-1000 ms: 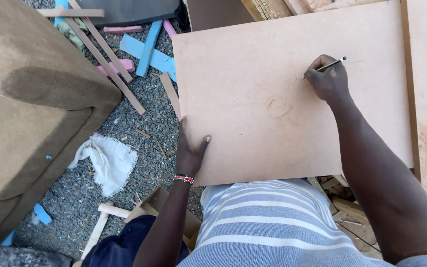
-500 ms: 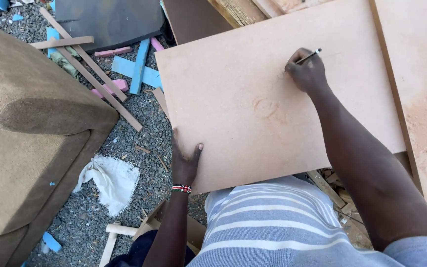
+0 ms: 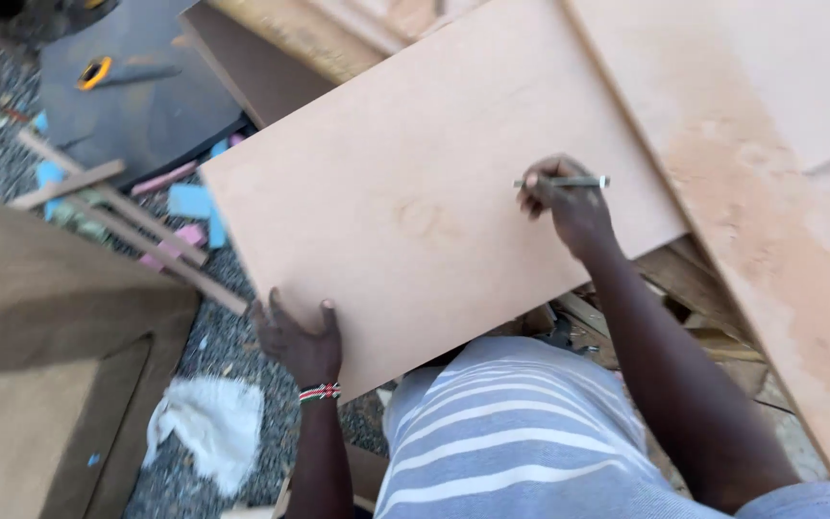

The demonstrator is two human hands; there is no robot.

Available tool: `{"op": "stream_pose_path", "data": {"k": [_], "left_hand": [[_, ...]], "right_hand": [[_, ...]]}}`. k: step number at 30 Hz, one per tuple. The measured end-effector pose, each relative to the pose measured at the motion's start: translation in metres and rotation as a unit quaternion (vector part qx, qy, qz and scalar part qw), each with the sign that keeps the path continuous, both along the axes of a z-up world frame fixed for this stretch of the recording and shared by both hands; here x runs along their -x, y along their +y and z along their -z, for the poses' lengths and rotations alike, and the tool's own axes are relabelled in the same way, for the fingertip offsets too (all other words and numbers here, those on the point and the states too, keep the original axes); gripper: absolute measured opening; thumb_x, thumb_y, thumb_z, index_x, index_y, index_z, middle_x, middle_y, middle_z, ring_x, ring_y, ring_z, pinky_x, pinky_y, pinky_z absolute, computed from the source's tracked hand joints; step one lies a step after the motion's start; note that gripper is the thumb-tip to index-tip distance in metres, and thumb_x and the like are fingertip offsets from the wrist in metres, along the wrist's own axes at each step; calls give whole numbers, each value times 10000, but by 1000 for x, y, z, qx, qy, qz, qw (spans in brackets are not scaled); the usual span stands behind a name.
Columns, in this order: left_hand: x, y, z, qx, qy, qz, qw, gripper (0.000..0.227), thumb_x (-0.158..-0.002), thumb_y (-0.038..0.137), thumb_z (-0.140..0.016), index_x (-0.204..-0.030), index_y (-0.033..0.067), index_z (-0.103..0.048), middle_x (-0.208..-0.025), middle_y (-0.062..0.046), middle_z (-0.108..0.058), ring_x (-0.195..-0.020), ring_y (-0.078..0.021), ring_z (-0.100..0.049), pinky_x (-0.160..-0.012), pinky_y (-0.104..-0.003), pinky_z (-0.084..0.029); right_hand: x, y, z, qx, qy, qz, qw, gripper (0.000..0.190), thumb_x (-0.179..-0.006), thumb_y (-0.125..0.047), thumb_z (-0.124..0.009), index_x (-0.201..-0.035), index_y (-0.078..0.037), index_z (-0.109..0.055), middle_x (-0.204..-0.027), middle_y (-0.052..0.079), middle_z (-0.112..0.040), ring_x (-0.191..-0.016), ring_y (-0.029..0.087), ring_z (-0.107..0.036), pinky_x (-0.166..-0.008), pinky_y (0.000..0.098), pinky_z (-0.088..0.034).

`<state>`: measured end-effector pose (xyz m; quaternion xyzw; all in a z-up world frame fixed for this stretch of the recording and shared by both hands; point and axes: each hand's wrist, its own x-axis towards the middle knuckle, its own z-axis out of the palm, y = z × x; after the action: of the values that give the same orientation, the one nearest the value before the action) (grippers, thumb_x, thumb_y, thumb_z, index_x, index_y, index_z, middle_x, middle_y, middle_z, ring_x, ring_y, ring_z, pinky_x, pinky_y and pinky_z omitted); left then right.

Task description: Measuring, marking, and cutting wooden boards using a tape measure, pencil, and circular saw for furniture construction.

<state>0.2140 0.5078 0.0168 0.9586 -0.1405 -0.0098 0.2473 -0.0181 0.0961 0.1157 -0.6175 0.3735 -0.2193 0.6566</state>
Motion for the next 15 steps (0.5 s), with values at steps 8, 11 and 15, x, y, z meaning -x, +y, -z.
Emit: {"op": "stream_pose_path", "data": {"k": [8,11,15], "left_hand": [[97,-139,-31,117,-9,200,973,459,-1084,264,-792,-1515,126,-717,-1715,-170,-405,-1581,-476,-375,-1253,-660,-468],[160,-190,-44,154,6,276,949,390,-1111,202,-781,-1483,90,-741,-1665,-178,-433,-1536,-430,-436,-1222,-601,-510],[250,-250,-59,201,25,359,911,290,-1163,184,-750,-1428,66,-759,-1576,-213,-469,-1489,-405,-557,-1217,-565,-588]], "right_hand": [[316,-66,-37,18,-11,253,967,230,-1275,-236,-626,-1354,-39,-714,-1142,262,-860,-948,300,-867,-871,345,-708],[476,-117,-5,216,181,363,888,171,-1283,-273,-700,-1281,-103,-683,-1138,144,-774,-1001,277,-775,-913,408,-620],[642,-191,58,279,532,308,738,655,-1089,-498,-963,-1456,-56,-649,-1369,233,-762,-1222,484,-717,-985,593,-552]]}}
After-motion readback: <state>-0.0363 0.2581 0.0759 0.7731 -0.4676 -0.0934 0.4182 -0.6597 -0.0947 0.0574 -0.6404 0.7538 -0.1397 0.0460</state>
